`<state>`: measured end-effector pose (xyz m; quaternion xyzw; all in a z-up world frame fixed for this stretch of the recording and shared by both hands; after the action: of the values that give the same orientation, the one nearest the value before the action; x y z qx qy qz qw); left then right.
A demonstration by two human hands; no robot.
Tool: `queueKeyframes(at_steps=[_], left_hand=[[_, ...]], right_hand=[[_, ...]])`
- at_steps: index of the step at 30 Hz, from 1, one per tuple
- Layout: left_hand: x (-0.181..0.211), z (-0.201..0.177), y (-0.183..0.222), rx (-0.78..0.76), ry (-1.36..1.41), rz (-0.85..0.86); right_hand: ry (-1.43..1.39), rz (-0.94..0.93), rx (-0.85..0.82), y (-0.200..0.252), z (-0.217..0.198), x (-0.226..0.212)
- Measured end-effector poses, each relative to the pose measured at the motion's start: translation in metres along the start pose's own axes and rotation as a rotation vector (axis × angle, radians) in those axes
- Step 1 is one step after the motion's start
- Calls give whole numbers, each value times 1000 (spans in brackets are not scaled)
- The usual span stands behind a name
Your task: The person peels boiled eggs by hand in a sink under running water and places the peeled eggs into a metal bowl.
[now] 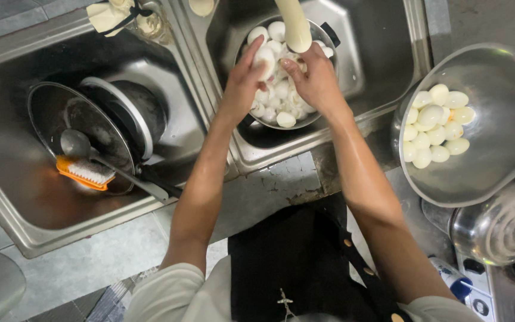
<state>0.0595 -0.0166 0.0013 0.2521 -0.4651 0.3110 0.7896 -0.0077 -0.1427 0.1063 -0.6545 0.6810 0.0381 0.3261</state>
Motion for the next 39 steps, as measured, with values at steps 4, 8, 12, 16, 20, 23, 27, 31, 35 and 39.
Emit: queueKeyframes(at_steps=[4, 8, 12, 16, 20, 23, 27, 31, 35, 39], left_hand=[[-4, 13, 3, 74, -142, 35], [17, 18, 9, 299, -257, 325], [-3, 3, -1, 369, -135, 365], [-58, -8, -25, 238, 576, 138], [-73, 6, -24, 321, 861, 30], [-61, 32, -14, 256, 918, -37], [-43, 32, -15, 269, 704, 35], [-53, 31, -19, 396, 673, -19], [-65, 29, -24, 415, 789, -88], [-78, 21, -28, 473, 959, -236]], right_hand=[[-37, 166, -228, 1, 19, 5], [-171, 333, -362, 10, 36, 21], [-738, 613, -188, 15, 37, 47], [-159, 214, -105, 5, -4, 17], [-93, 363, -208, 10, 17, -1], [-136, 434, -107, 12, 19, -13], [-125, 396, -52, 15, 14, -18], [-143, 400, 2, 20, 10, -10], [-233, 381, 24, 27, 13, 0], [-494, 569, -55, 43, 22, 21]])
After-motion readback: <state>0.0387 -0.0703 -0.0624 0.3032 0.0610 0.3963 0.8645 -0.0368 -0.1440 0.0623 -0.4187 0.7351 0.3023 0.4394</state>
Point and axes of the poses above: each hand's wrist, its own y-axis away from the middle knuckle, its own z-axis out of the palm, x = y × z, the point moved 8 cm from there along -y, towards the middle knuckle, and after that the axes turned 10 degrees about y, right-handed, at the moved point
